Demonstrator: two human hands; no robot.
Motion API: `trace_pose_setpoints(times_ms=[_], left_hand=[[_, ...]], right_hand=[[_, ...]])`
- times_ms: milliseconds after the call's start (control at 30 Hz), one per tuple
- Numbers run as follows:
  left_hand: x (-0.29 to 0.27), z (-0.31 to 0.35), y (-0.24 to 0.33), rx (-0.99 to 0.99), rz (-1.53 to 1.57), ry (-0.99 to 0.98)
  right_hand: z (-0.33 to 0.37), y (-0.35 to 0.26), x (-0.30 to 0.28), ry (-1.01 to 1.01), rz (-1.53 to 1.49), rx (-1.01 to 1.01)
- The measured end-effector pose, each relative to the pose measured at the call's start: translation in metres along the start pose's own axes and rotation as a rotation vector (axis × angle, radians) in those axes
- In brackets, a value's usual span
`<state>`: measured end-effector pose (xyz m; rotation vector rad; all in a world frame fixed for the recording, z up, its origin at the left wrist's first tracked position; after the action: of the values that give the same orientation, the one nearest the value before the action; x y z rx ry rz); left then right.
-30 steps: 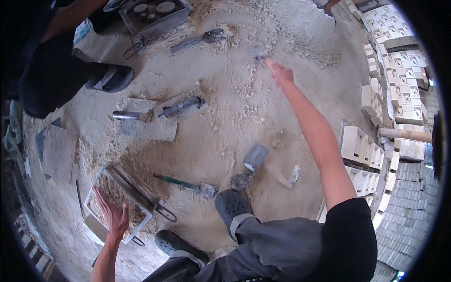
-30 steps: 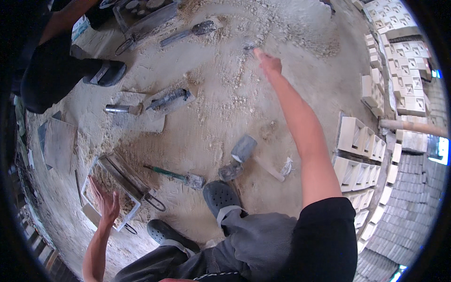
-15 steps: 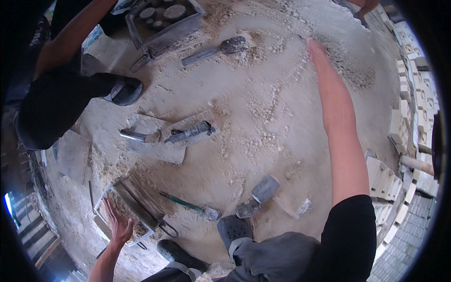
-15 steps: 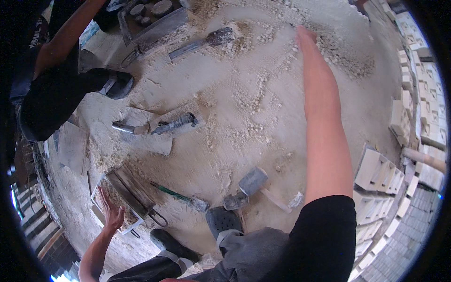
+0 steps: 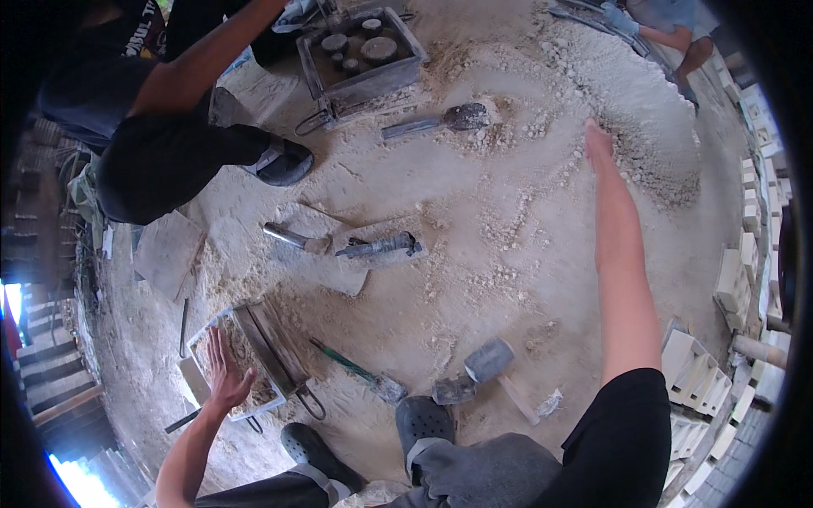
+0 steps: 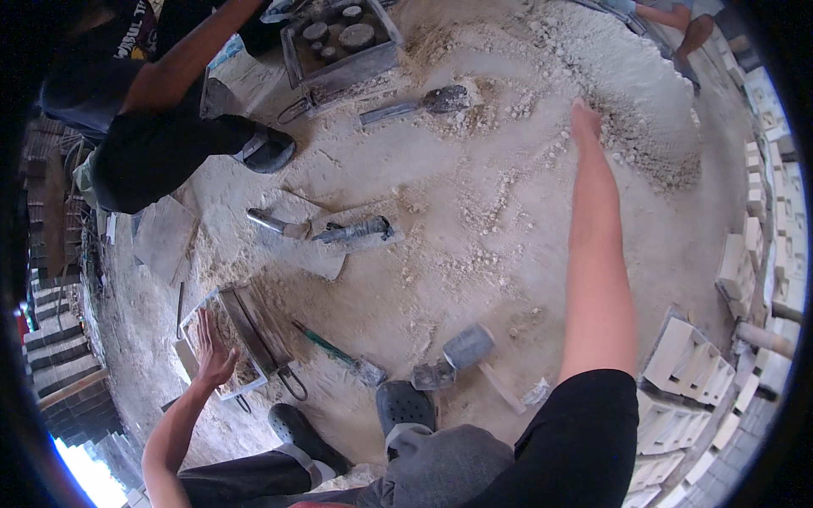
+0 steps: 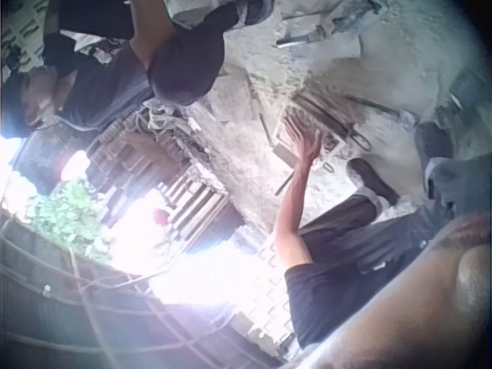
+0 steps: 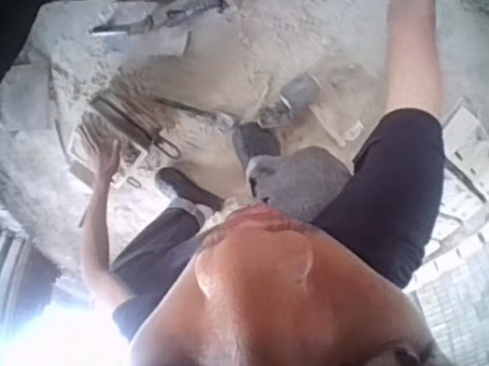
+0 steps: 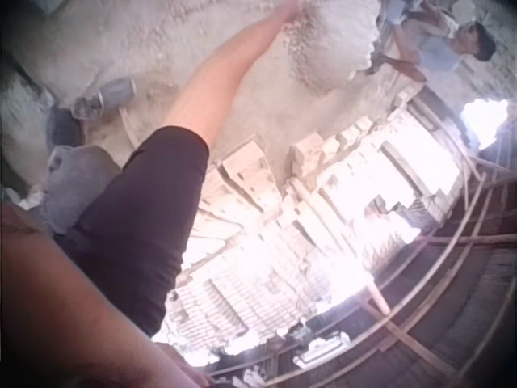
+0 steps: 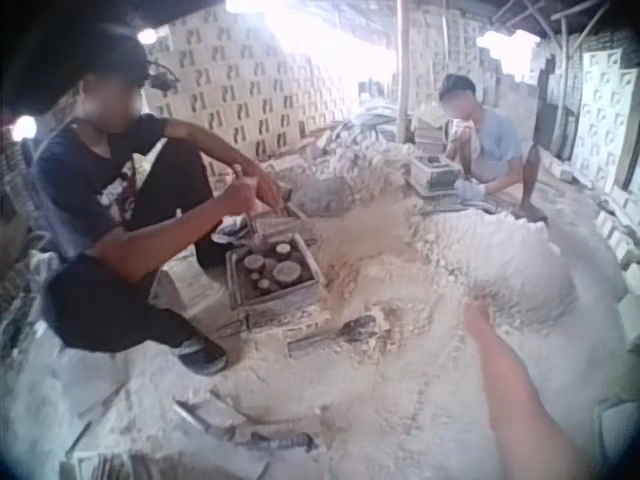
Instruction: The person fills a stone mold with a dry sand-like mixture, scrapes away the excess with a small hand tool, and then uses another small tool to refine the edges and details of the pattern within the mold.
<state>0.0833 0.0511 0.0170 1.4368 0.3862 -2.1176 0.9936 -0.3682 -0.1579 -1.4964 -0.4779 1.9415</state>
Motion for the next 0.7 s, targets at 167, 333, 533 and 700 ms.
trace_pose_setpoints(times_ms=[167, 333, 533, 700], left_hand=[[0.001, -0.004, 0.000, 0.064, 0.021, -0.009], [-0.003, -0.006, -0.004, 0.041, 0.052, -0.067], [-0.007, 0.003, -0.019, 0.082, 0.026, -0.134], [-0.006, 0.035, -0.024, 0.172, -0.047, -0.127]], right_hand=[[0.067, 0.015, -0.026, 0.214, 0.037, -0.095], [0.160, 0.040, -0.023, 0.186, 0.080, -0.036], [0.271, 0.055, -0.009, 0.080, -0.045, -0.112], [0.361, 0.060, -0.010, -0.031, -0.170, -0.243]])
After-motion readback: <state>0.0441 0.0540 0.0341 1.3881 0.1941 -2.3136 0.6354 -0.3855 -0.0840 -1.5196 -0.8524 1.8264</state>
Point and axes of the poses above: each hand's wrist, its own z-axis away from the middle knuckle, its own x-axis out of the palm, y = z × x, the point moved 6 cm from there along -z, towards the middle knuckle, and after that the axes turned 7 degrees about -z, right-handed, at the moved point
